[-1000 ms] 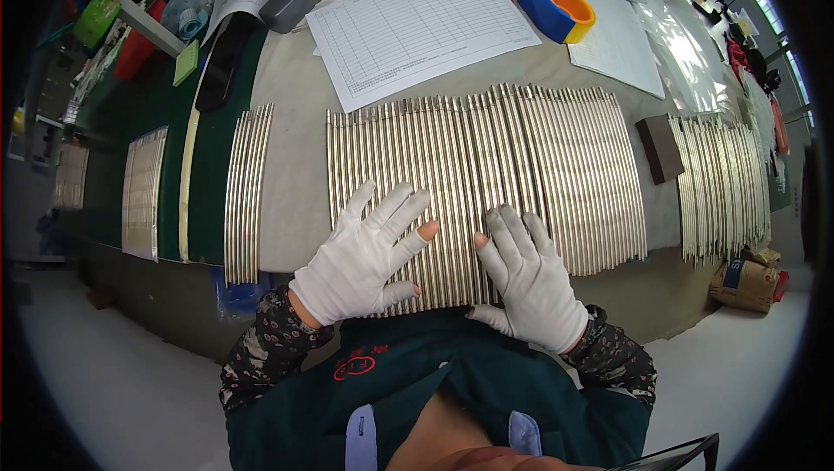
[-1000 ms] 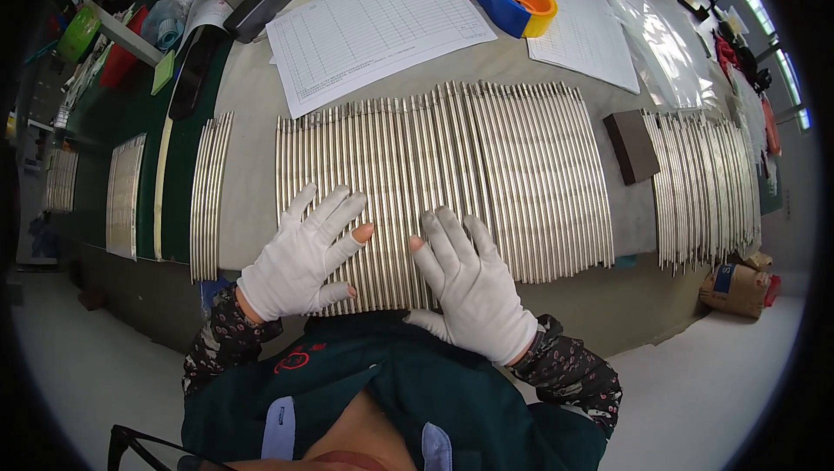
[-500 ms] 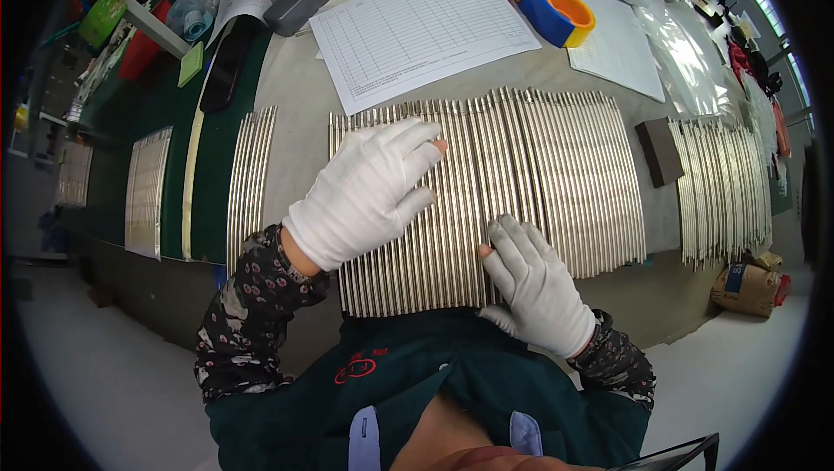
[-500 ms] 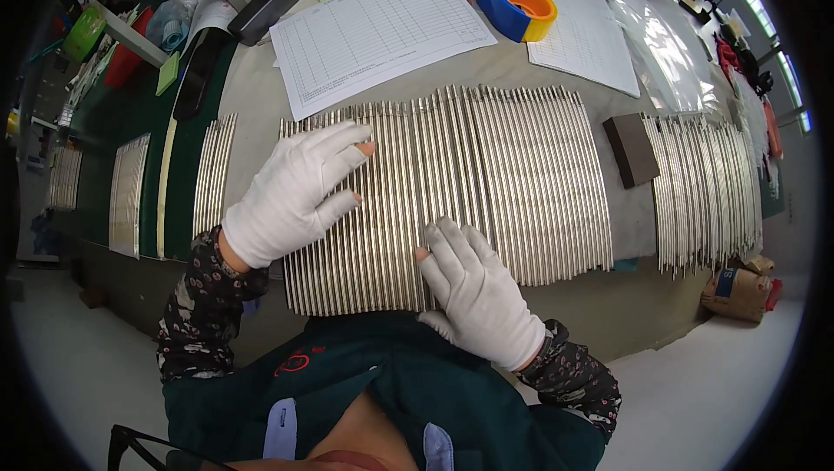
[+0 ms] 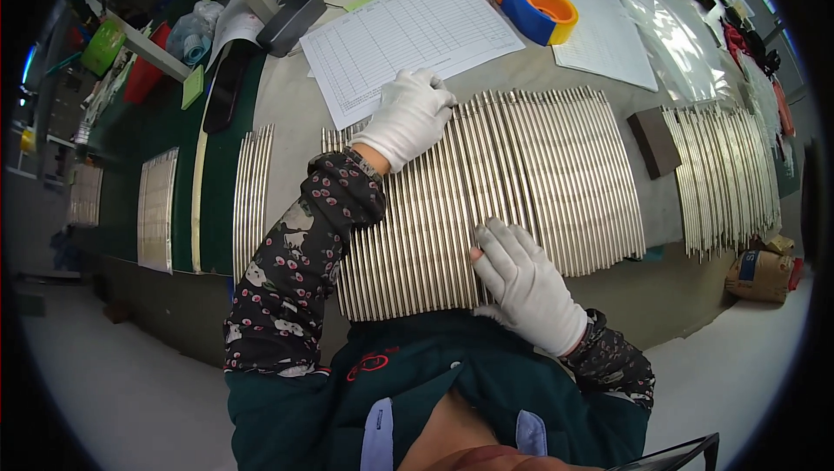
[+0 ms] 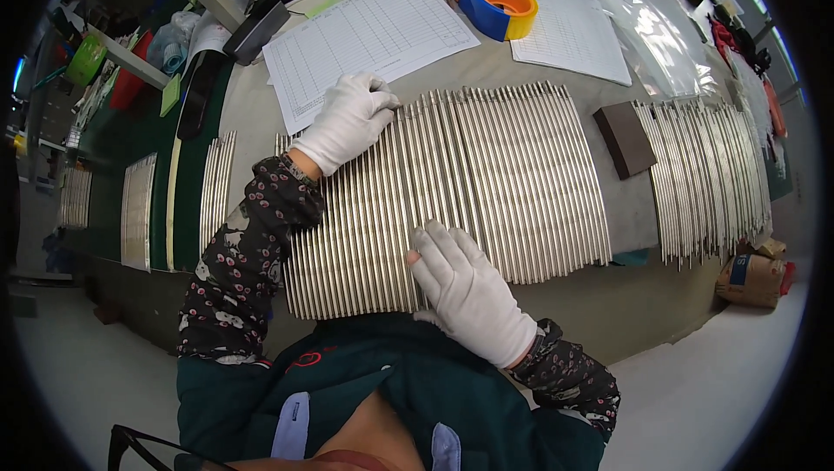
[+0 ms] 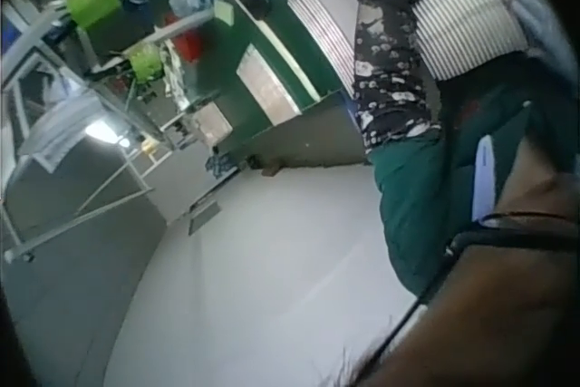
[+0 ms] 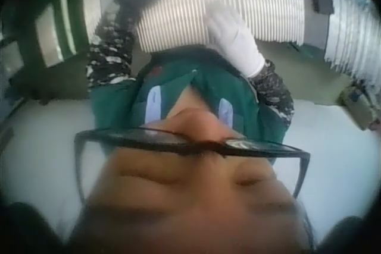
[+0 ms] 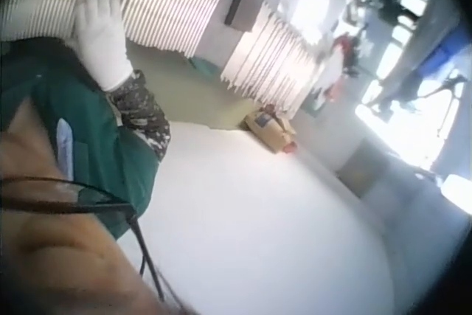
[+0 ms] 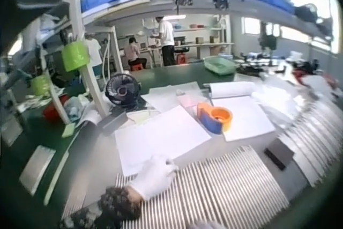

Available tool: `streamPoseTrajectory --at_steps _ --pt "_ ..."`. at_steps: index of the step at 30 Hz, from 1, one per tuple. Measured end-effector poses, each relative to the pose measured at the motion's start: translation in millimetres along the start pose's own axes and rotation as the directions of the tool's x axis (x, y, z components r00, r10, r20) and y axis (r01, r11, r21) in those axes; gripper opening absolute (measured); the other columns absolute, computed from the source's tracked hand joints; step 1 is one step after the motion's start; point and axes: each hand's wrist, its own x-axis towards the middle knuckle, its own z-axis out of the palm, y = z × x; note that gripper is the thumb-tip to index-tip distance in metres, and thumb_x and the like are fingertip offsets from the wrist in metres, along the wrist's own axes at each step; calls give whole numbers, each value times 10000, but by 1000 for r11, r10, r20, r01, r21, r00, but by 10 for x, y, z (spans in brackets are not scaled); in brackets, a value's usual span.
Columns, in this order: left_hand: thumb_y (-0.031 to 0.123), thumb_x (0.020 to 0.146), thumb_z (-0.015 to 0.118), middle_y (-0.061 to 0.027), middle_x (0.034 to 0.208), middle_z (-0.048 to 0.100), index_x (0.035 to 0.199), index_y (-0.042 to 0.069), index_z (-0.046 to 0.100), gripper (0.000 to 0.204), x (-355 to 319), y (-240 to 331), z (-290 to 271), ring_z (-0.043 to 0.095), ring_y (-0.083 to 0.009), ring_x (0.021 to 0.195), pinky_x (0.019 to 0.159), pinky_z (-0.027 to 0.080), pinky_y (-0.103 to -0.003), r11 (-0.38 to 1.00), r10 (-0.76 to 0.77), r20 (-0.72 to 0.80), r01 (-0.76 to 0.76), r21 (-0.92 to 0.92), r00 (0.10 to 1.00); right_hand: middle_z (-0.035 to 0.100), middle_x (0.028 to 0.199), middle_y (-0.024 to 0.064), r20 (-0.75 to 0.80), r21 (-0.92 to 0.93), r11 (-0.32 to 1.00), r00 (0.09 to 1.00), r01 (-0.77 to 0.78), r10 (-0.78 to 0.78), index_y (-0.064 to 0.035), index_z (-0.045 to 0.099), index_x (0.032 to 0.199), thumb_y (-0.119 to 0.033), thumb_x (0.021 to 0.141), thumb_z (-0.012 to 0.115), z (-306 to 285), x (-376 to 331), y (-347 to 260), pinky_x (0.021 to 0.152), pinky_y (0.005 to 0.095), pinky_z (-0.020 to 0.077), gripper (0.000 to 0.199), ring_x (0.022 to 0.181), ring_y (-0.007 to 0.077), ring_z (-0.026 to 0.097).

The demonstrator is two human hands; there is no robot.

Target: The worker is sorting, aligning, and bundling thin metal rods at a factory workbench and recording production counts on a log sheet.

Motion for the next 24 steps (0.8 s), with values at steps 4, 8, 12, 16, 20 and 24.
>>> streamPoseTrajectory --at_steps 4,8,12,16,20,24 --pt "137 786 566 -95 937 595 859 70 658 135 -2 60 42 538 -276 916 824 436 -357 996 -78 -43 76 -43 996 418 1239 182 -18 -9 1000 1000 -9 8 21 463 1134 -298 588 738 14 -6 -5 1000 421 335 690 1178 331 402" --pt "141 821 537 -72 868 585 913 25 617 168 20 69 -83 542 -206 854 813 429 -299 892 -309 40 304 -335 950 425 1232 183 -55 -35 999 998 -9 7 14 463 1134 -285 589 732 61 -28 -11 994 417 342 678 1167 329 414" --pt "157 865 524 -30 790 571 958 6 548 178 -16 171 -337 524 -95 708 669 443 -230 512 -369 210 387 -767 905 438 1219 188 -114 -87 996 993 -17 7 5 463 1138 -233 611 707 111 -53 -8 987 419 351 627 1149 330 431" --pt "161 882 537 -17 763 566 948 9 530 165 -45 227 -459 512 -53 613 537 429 -189 196 -361 278 364 -910 890 452 1197 188 -186 -126 992 982 -12 -12 -3 465 1134 -185 631 688 159 -70 -10 974 427 364 580 1134 333 441" --pt "163 878 569 -29 800 566 978 23 545 173 -78 240 -492 545 -54 640 538 466 -160 -12 -274 352 363 -932 895 458 1175 190 -158 -105 995 987 -5 -12 5 470 1122 -186 612 707 82 -64 -55 960 432 370 593 1120 339 445" --pt "201 860 601 -17 753 567 899 30 558 181 -98 268 -403 529 -57 580 520 456 -169 82 -340 279 324 -942 898 449 1156 209 -228 60 998 974 19 -5 6 403 1174 -233 537 762 -147 -91 -19 930 471 371 769 1080 380 448"
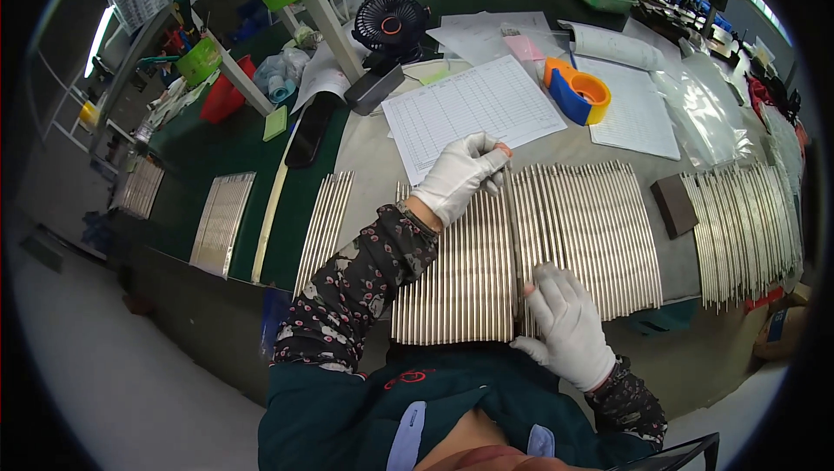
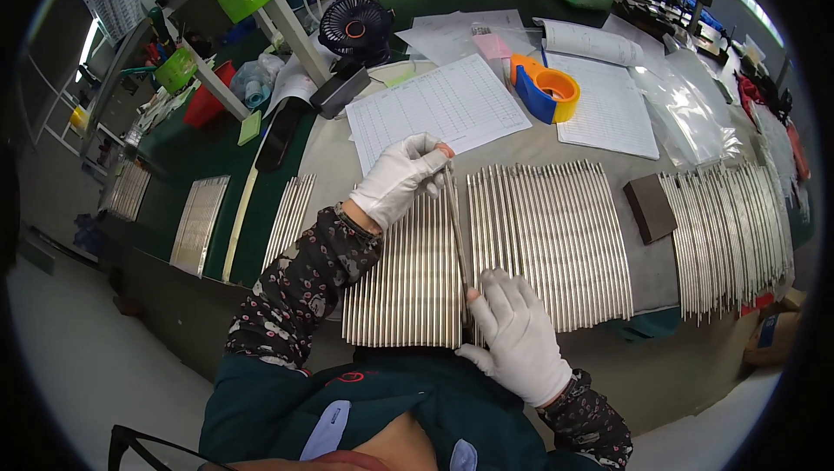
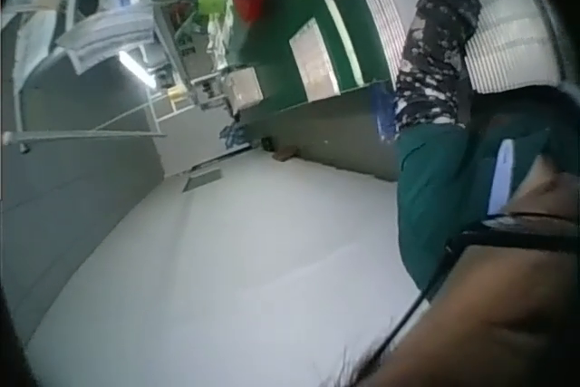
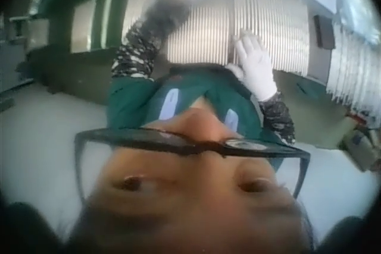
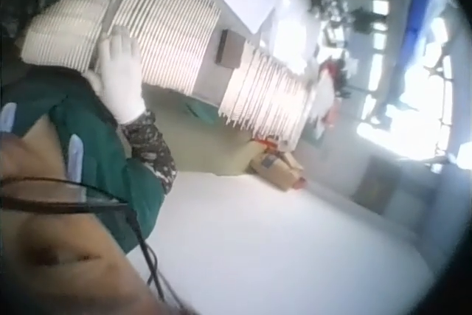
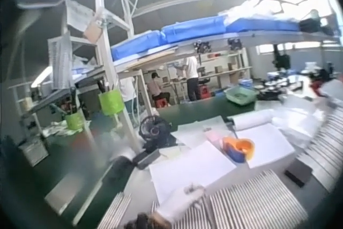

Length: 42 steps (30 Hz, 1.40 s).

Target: The worker is sorting, aligning, and bundling thin metal rods at a factory workbench and recording production counts on a log sheet.

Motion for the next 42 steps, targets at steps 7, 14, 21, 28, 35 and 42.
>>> streamPoseTrajectory --at_steps 7,14,21,28,35,42 --pt "182 863 596 -16 715 574 894 29 556 161 -107 146 84 514 -50 535 476 430 -164 998 69 -39 -69 10 997 460 1135 226 -458 -370 596 698 -713 551 38 418 1227 -249 702 655 -563 108 1270 921 463 360 644 1117 384 429" --pt "167 874 572 -18 700 559 896 6 549 163 -195 202 37 503 -54 542 489 433 -180 996 89 -77 -86 37 993 439 1245 229 -316 -444 262 424 -857 849 -44 423 1282 -423 744 609 -605 -50 1930 966 424 347 684 1155 345 428" --pt "176 857 604 -14 729 586 881 38 572 144 -179 203 43 503 -53 558 519 418 -179 989 133 -47 -130 72 990 547 1065 209 -565 -442 340 552 -830 614 -31 436 1267 -308 722 639 -624 -72 1845 858 389 429 644 976 331 533" --pt "172 868 588 14 703 561 865 67 579 106 -224 218 10 455 -26 538 482 371 -155 979 155 -75 -143 148 985 497 1090 220 -487 97 885 754 -455 441 34 382 1272 -172 708 665 -250 464 549 900 381 391 664 1013 332 492" --pt "141 852 592 34 685 546 850 30 588 111 -253 219 29 443 -20 567 514 368 -166 975 193 -87 -180 133 977 531 1050 209 -563 93 928 750 -361 348 31 498 1117 -212 633 741 -92 871 -27 824 385 446 593 923 320 538" --pt "144 846 607 22 710 559 851 20 594 124 -260 266 98 485 -38 647 592 409 -180 969 219 -112 -202 146 969 573 934 203 -539 45 837 692 -545 480 41 585 1037 -273 628 729 -111 950 199 758 374 469 536 869 302 552"
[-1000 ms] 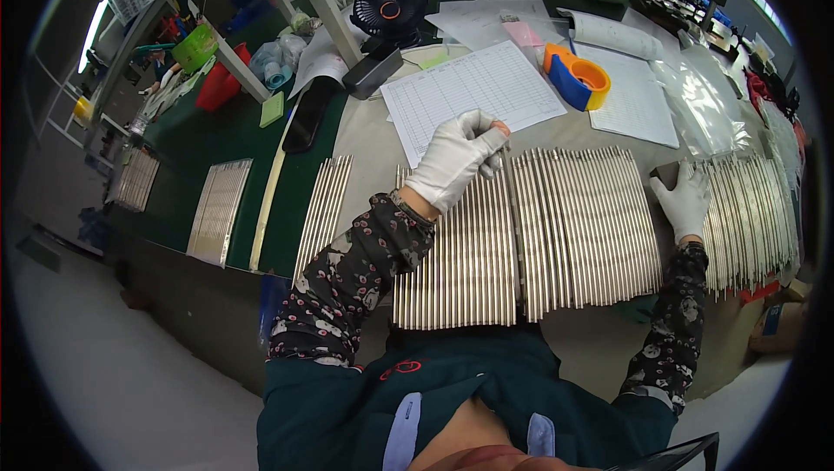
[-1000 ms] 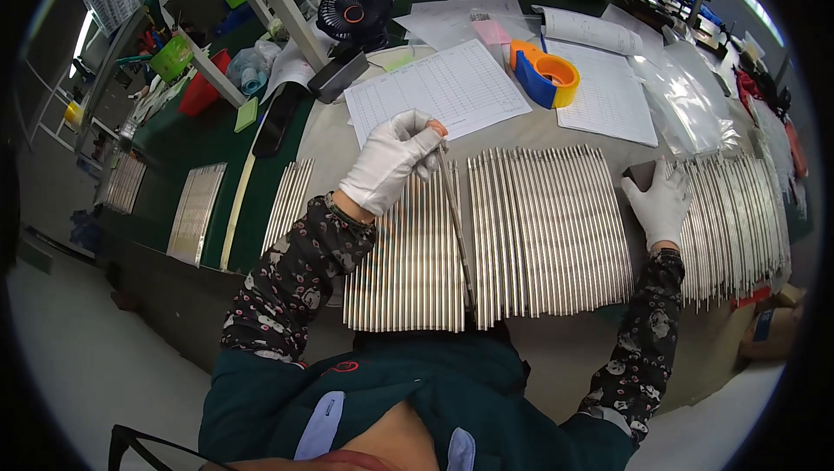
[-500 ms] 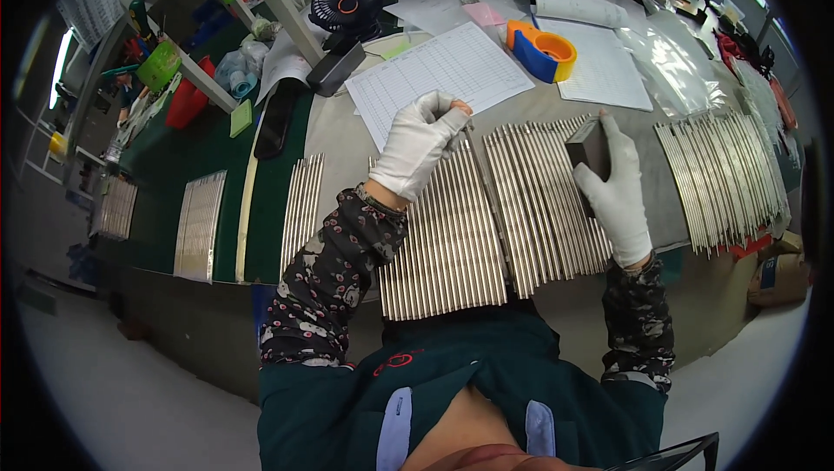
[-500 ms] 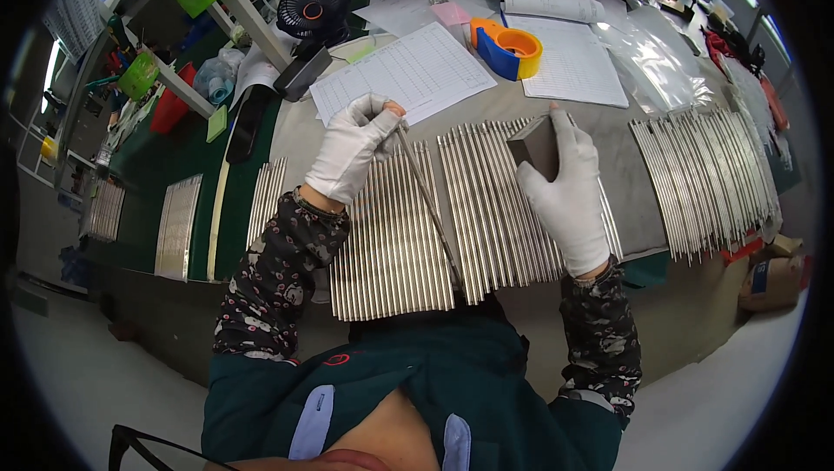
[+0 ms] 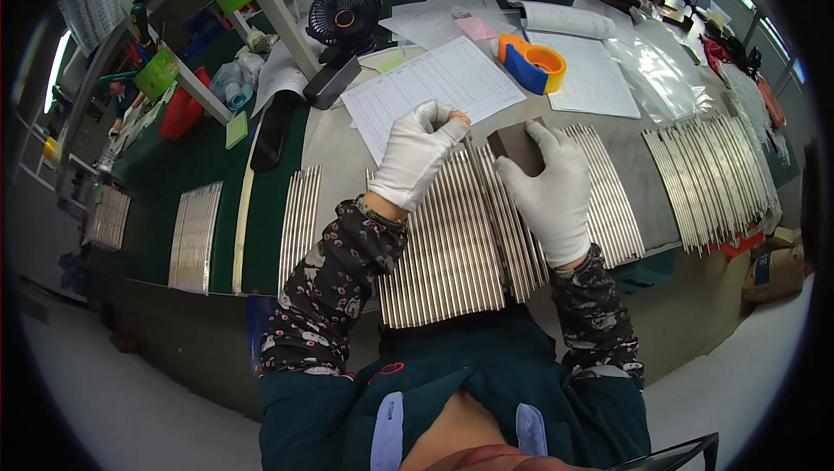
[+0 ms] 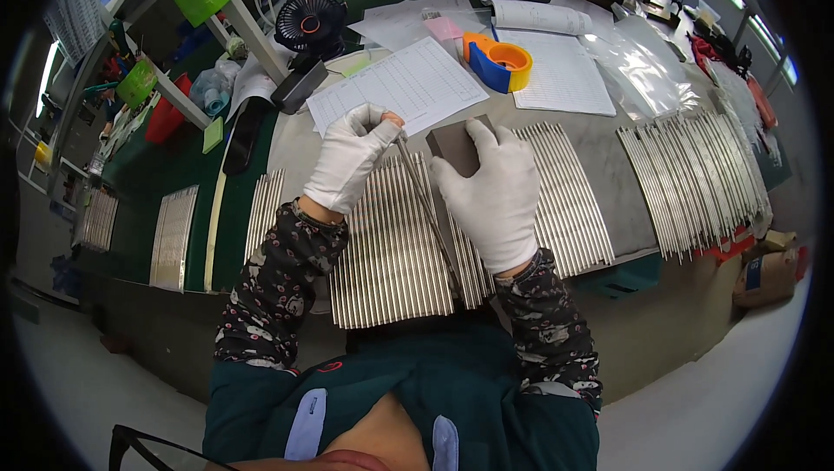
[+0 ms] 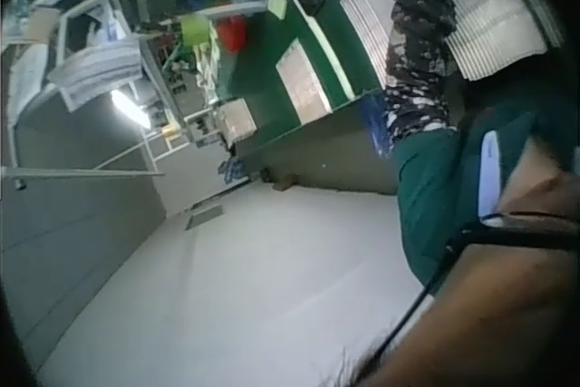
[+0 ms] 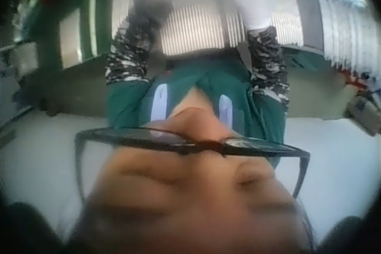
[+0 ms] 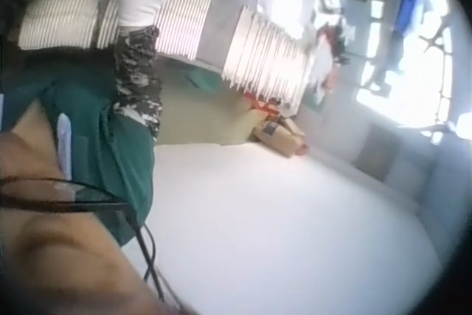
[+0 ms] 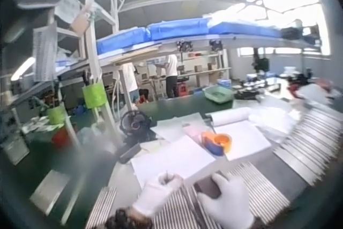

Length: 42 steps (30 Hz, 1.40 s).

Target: The worker is sorting, aligning, and bundling thin metal rods at a factory workbench and recording production counts on a log sheet.

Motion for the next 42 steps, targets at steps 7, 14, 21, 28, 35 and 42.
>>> streamPoseTrajectory --at_steps 7,14,21,28,35,42 --pt "132 838 602 12 742 577 847 7 597 125 58 -14 -28 491 -39 653 594 409 -187 995 71 13 -71 62 997 573 932 207 -31 -61 998 999 31 -33 -5 602 1026 -274 628 725 -23 82 39 729 386 475 497 845 315 561" --pt "126 835 605 9 717 571 835 6 599 120 82 -16 -22 483 -39 634 584 401 -193 997 35 -19 -34 63 999 570 928 215 -18 -34 999 999 29 -29 -2 598 1019 -267 626 721 -11 81 85 756 390 477 490 863 319 559" --pt "144 835 625 15 719 574 835 34 593 115 21 -54 -36 479 -16 582 516 390 -150 999 20 6 -21 47 1000 569 964 200 17 -76 996 999 40 -39 -1 588 1025 -286 632 720 -34 96 57 773 388 468 503 887 318 551" --pt "168 837 626 34 677 542 844 37 589 137 64 -39 -39 401 -9 501 450 313 -150 998 -28 14 27 52 1000 595 929 187 21 -127 989 997 79 -77 12 607 1012 -259 648 698 -87 78 382 786 380 458 463 900 304 555" --pt "185 818 631 32 679 558 844 46 598 145 199 -216 -21 441 -5 534 480 336 -152 963 -189 -15 189 190 982 595 1003 186 23 -354 930 993 -98 113 5 586 1077 -330 684 683 -450 75 1196 822 378 453 525 922 315 561" --pt "211 750 633 -98 718 626 794 -10 635 225 440 -639 -40 574 -162 639 646 454 -270 833 -158 -58 165 528 986 525 984 193 -20 -624 771 990 -122 141 -7 607 1051 -395 686 692 -610 158 1903 788 390 471 540 908 310 530"
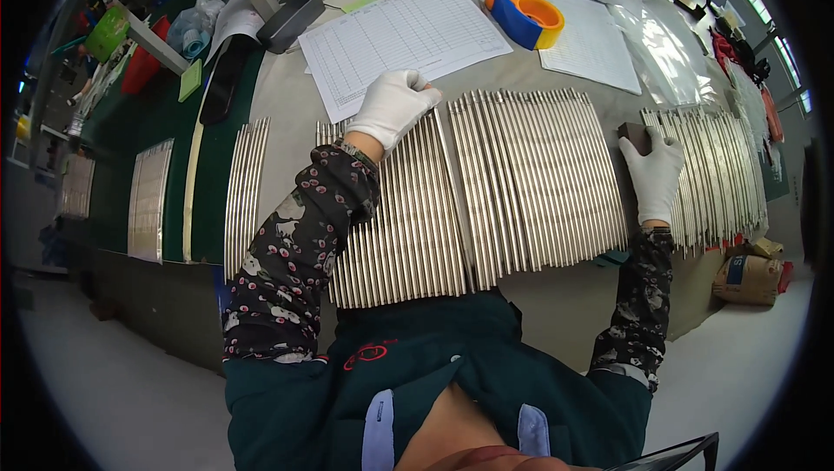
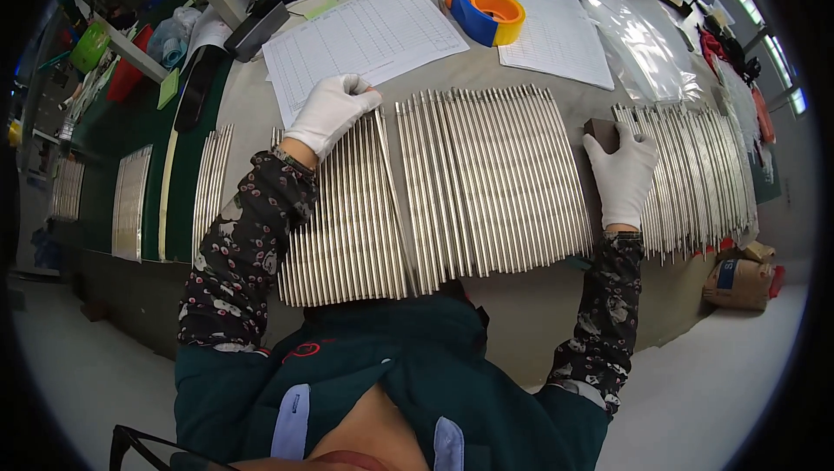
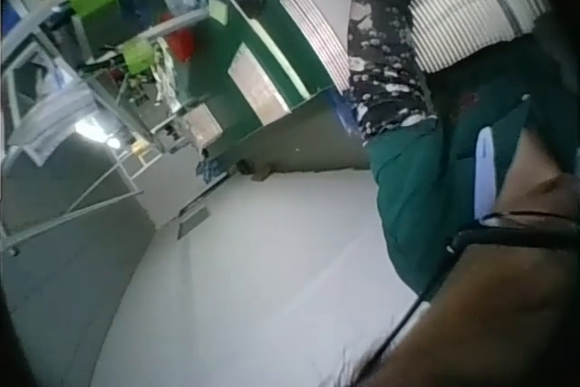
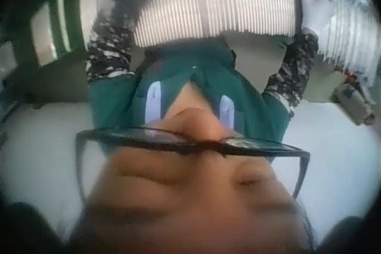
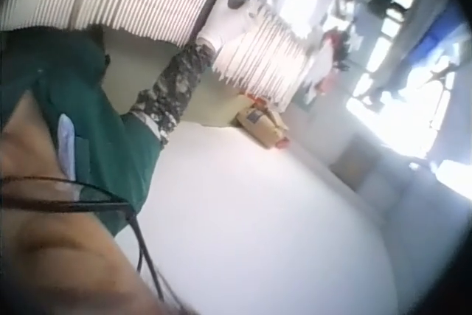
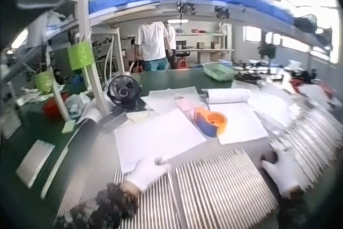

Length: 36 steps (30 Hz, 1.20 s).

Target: The worker is sorting, aligning, and bundling thin metal rods at a factory workbench and recording production counts on a log sheet.

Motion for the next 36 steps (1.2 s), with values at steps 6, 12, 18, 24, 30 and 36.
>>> streamPoseTrajectory --at_steps 6,12,18,24,30,36 --pt "189 725 629 -181 904 605 997 -12 581 341 -293 175 51 586 -320 835 751 474 -375 776 345 -112 -216 593 932 572 980 177 117 53 988 983 -147 140 17 603 961 -461 689 682 41 49 73 791 402 462 555 975 303 522" --pt "388 680 683 -189 1363 315 1282 101 394 727 -1197 192 236 300 -352 1266 1018 219 -533 558 508 595 -764 324 623 493 1173 226 30 -10 985 985 173 -172 18 551 1081 -443 755 619 -227 -110 78 932 444 367 569 1140 376 421" --pt "411 659 691 -174 1346 352 1238 124 443 693 -1417 34 198 319 -321 1261 1026 213 -539 614 488 603 -739 277 631 323 1320 244 235 428 628 591 650 -772 -49 324 1325 -596 790 455 -445 -732 -631 1006 537 233 776 1242 423 290" --pt "412 667 682 -171 1354 342 1266 147 409 709 -1483 -75 71 320 -317 1261 1025 216 -541 629 481 591 -725 281 647 307 1319 264 294 503 508 414 699 -862 -4 303 1317 -597 723 497 -499 -888 -988 1028 536 197 862 1248 427 266" --pt "425 687 659 -156 1372 324 1324 187 328 756 -1566 -219 -110 318 -315 1265 1020 221 -549 624 459 601 -719 306 654 317 1306 271 276 543 452 358 708 -892 21 356 1272 -615 712 491 -496 -990 -1244 1040 516 186 858 1238 422 279" --pt "489 747 560 -148 1376 322 1329 201 320 693 -1604 -320 -335 307 -310 1273 1018 221 -548 582 425 642 -736 346 638 354 1297 264 268 572 414 316 708 -910 26 383 1257 -618 712 503 -539 -1034 -1475 1047 501 184 852 1250 406 283"
